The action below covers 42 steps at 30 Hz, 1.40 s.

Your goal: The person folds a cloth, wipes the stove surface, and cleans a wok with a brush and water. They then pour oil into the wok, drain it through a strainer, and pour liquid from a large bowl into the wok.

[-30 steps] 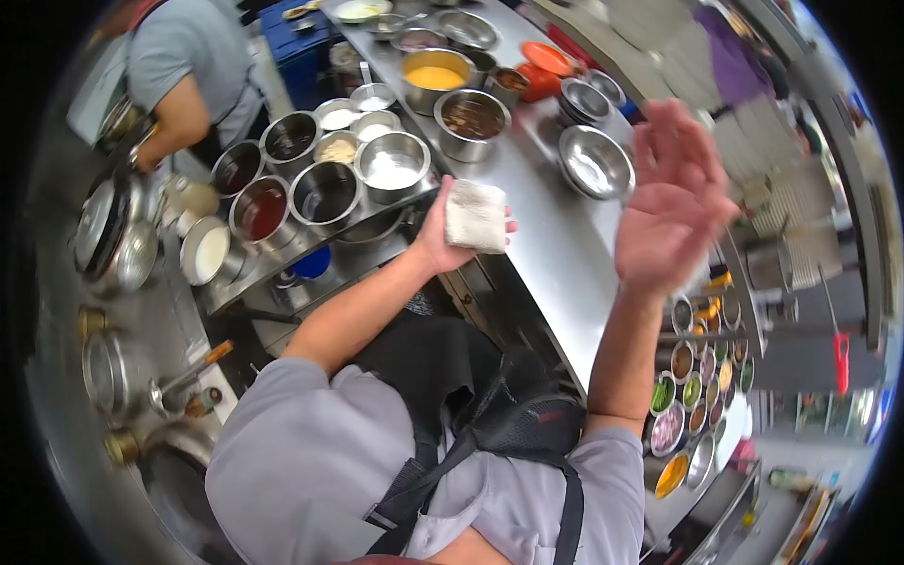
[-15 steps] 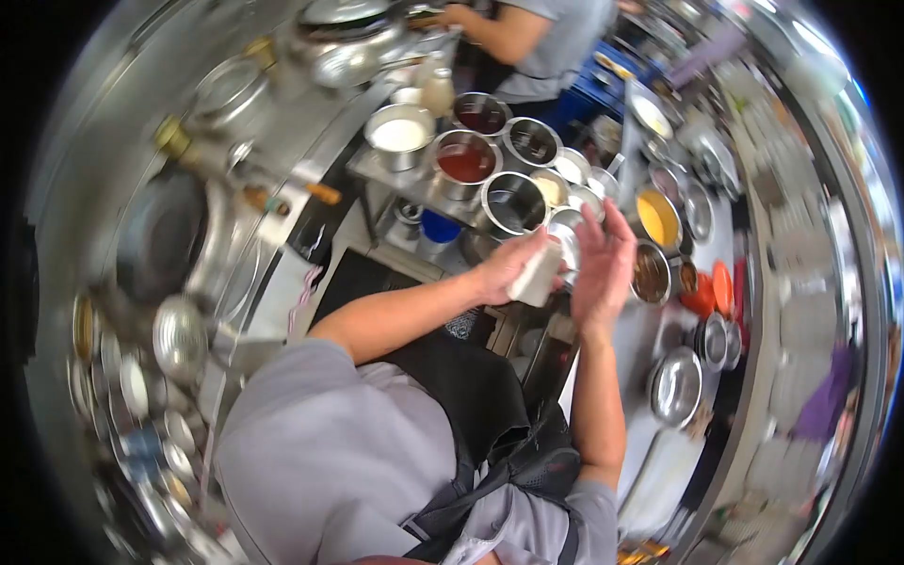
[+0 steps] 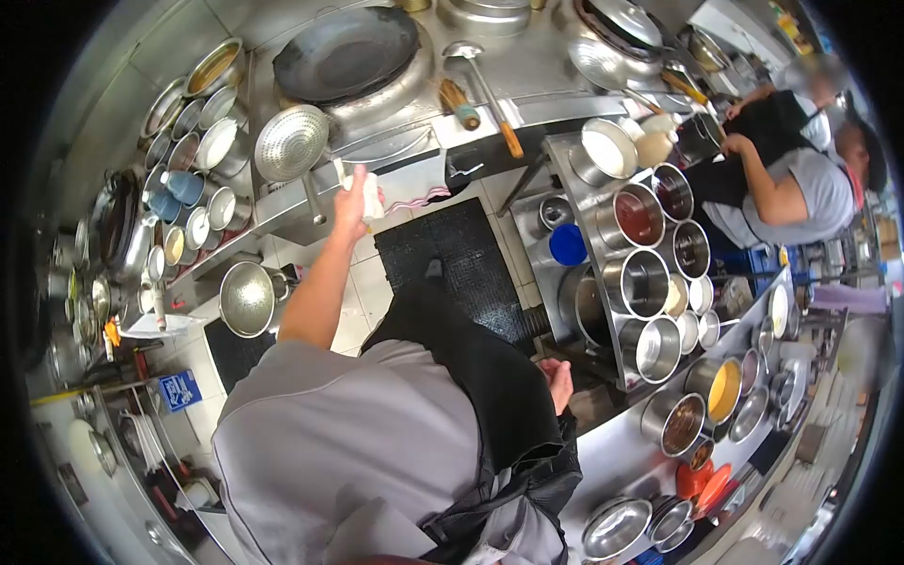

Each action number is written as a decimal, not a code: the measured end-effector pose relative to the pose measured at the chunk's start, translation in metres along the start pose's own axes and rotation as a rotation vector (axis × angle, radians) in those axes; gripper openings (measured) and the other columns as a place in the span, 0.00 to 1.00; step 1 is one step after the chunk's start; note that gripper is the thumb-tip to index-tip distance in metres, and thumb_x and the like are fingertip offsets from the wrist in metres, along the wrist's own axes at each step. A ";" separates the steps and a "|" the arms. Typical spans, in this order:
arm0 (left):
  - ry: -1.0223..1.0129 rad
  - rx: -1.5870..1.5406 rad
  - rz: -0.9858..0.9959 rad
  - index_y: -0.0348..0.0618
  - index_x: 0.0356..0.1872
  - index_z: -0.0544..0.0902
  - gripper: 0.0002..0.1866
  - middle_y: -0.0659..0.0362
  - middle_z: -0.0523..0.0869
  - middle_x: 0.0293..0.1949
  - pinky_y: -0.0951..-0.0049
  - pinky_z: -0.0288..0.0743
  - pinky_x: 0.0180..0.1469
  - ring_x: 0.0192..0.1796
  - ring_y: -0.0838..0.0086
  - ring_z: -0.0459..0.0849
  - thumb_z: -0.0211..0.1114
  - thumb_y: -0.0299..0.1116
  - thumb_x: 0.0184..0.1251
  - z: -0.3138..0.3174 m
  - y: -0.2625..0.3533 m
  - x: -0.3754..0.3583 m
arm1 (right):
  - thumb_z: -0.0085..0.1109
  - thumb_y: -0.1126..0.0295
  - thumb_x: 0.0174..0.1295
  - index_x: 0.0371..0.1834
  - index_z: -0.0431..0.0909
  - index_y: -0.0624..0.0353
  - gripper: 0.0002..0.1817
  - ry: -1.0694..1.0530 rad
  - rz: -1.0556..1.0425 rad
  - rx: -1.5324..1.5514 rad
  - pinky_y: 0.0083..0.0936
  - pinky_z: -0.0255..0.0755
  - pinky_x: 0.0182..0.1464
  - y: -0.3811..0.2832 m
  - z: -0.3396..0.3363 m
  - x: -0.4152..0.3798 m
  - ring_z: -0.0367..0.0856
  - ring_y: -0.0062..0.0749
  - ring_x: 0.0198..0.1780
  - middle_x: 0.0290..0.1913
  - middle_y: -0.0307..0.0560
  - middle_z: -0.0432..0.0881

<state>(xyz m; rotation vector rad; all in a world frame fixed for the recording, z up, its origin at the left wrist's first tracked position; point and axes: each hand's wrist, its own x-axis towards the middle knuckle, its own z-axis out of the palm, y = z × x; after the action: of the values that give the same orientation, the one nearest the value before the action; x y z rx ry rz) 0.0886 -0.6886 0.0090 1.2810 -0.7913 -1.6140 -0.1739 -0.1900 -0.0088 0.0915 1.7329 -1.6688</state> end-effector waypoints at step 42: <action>0.706 1.119 0.291 0.28 0.68 0.72 0.31 0.33 0.82 0.57 0.41 0.69 0.66 0.60 0.34 0.78 0.61 0.45 0.76 -0.074 -0.022 0.150 | 0.75 0.63 0.57 0.80 0.52 0.58 0.50 -0.672 -0.872 -1.407 0.52 0.72 0.66 -0.184 0.464 0.380 0.71 0.67 0.65 0.64 0.68 0.66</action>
<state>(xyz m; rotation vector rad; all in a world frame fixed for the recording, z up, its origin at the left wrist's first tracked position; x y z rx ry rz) 0.1455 -0.8142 -0.0873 2.1690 -1.3706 -0.3039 -0.3471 -0.7934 -0.0101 -1.7993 2.0340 -0.3921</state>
